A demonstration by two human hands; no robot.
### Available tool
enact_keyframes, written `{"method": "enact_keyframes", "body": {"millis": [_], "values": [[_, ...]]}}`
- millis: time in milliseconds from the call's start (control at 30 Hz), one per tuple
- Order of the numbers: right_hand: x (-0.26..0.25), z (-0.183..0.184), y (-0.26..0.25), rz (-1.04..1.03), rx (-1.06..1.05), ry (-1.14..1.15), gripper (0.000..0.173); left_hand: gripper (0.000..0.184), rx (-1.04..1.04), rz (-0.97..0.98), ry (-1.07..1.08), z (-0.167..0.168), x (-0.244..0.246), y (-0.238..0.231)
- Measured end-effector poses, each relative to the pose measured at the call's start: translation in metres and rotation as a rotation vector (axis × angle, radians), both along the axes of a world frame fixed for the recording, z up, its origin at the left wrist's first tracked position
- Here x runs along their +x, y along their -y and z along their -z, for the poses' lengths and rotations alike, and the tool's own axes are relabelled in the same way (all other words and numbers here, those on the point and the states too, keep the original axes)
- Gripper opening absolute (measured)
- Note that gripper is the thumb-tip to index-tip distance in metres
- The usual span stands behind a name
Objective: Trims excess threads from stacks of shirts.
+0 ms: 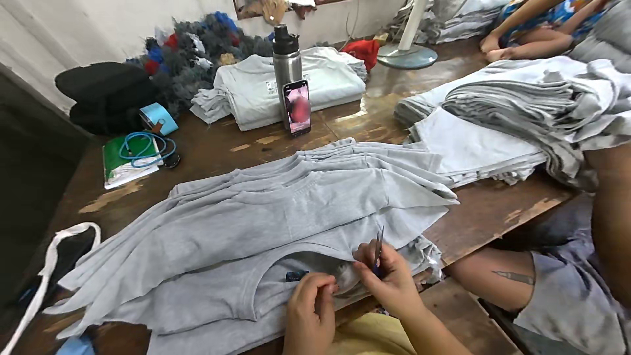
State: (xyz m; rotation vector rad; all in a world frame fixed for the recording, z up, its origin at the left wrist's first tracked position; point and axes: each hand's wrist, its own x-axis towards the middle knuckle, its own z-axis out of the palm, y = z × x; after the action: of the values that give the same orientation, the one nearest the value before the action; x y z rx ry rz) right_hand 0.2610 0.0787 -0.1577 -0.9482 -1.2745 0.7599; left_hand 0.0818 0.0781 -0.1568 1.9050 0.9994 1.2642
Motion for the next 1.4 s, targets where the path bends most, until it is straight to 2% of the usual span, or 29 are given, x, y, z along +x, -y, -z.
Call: {"method": "enact_keyframes", "body": {"millis": [67,100,233,533,867,1033,1133,1233,1300,1400], "values": [[-0.010,0.004,0.002,-0.036,-0.015,-0.080,0.015,0.030,-0.070,0.022,0.010,-0.004,0.002,0.000],[-0.014,0.005,0.003,-0.049,-0.019,-0.101,0.016,0.033,-0.064,0.024,-0.008,-0.004,0.004,-0.001],[-0.014,0.007,0.004,-0.097,-0.031,-0.120,0.015,0.022,-0.015,0.013,-0.054,-0.006,0.007,-0.004],[-0.009,0.013,0.002,-0.139,-0.038,-0.129,0.015,0.005,-0.062,0.027,0.061,-0.008,-0.009,0.001],[-0.008,0.015,0.001,-0.145,-0.035,-0.176,0.016,0.005,-0.071,0.006,-0.109,-0.017,-0.010,0.007],[-0.006,0.013,0.001,-0.135,-0.061,-0.184,0.015,0.006,-0.185,0.074,0.021,-0.013,-0.004,0.008],[0.002,0.010,0.004,-0.088,-0.041,0.075,0.013,0.008,-0.279,0.113,0.135,-0.012,-0.002,0.010],[0.021,0.004,0.011,-0.071,-0.018,0.483,0.029,0.009,-0.365,0.124,0.212,-0.017,-0.001,0.011],[0.032,-0.002,0.017,-0.074,-0.029,0.665,0.041,0.011,-0.402,0.126,0.264,-0.019,-0.001,0.011],[0.039,-0.002,0.025,-0.017,0.006,0.872,0.042,0.014,-0.434,0.117,0.325,-0.022,-0.002,0.011]]}}
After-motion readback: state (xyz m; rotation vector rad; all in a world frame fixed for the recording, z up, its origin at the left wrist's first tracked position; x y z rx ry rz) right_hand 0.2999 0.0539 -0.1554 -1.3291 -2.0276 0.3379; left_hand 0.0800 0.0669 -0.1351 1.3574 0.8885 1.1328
